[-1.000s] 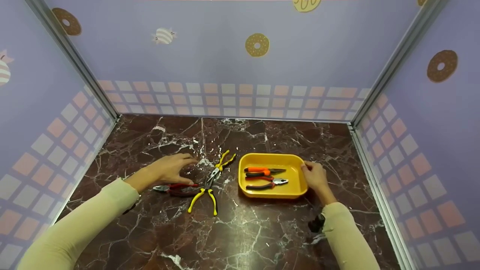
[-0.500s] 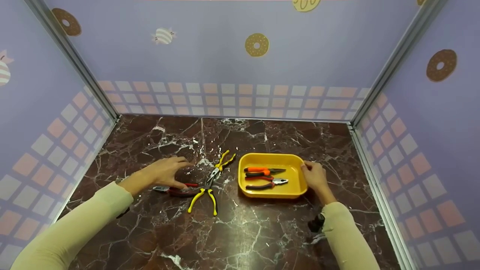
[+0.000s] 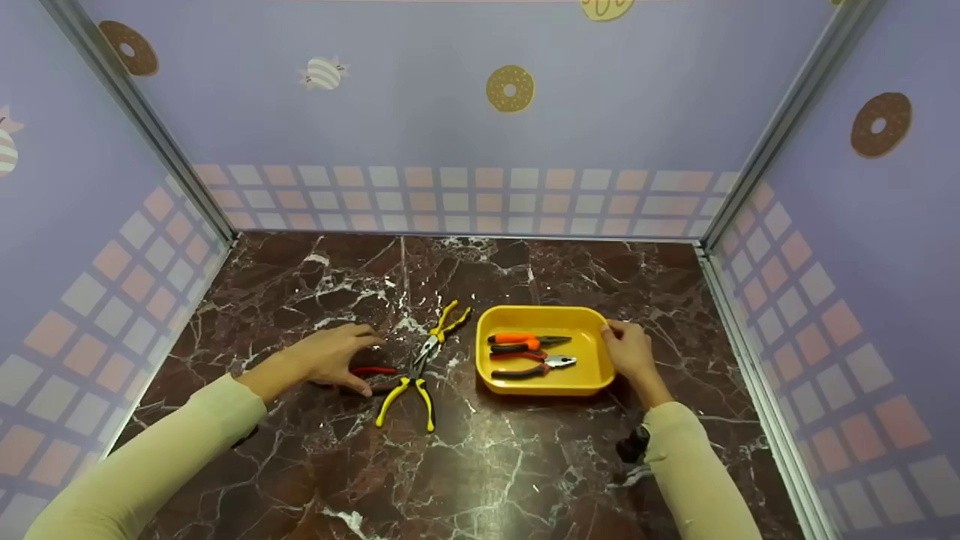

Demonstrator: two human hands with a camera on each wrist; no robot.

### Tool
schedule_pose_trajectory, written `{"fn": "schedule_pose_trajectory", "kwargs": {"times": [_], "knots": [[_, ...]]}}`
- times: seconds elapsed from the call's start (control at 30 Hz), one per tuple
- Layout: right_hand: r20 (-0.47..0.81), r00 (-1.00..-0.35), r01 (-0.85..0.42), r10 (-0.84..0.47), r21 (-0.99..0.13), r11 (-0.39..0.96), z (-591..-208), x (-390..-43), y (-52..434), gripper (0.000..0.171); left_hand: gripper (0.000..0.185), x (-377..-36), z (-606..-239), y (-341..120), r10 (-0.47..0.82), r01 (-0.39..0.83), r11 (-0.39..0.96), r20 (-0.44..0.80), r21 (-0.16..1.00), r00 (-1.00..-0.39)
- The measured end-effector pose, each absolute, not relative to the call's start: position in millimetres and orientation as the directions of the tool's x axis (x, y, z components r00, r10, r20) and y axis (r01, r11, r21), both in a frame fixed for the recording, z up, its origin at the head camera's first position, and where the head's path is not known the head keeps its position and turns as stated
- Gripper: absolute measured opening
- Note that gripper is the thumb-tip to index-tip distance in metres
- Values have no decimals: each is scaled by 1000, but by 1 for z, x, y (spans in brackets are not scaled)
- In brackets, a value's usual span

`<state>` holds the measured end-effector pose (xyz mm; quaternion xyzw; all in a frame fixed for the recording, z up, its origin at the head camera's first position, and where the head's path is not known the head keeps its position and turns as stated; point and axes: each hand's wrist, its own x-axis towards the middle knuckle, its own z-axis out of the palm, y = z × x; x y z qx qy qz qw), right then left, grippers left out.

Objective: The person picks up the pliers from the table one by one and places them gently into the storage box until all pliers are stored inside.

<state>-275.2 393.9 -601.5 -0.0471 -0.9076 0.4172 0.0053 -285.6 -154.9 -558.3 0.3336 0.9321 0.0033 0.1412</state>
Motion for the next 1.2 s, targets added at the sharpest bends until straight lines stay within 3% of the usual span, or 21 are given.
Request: {"fn": "schedule_pose_trajectory", "kwargs": {"times": [0.4, 0.93, 1.2], "knots": [[-31, -995, 83, 90, -756, 650, -604, -274, 395, 46, 98, -277, -571, -155, 606, 600, 791, -287, 119, -742], [-31, -995, 84, 91, -732, 676, -602, -274, 395, 45, 68, -275, -577, -154, 631, 630, 769, -278, 108, -724], [-46, -995, 97, 94, -737, 669, -602, -275, 395, 46, 66, -274, -576, -149, 612, 623, 779, -308, 77, -728]]}}
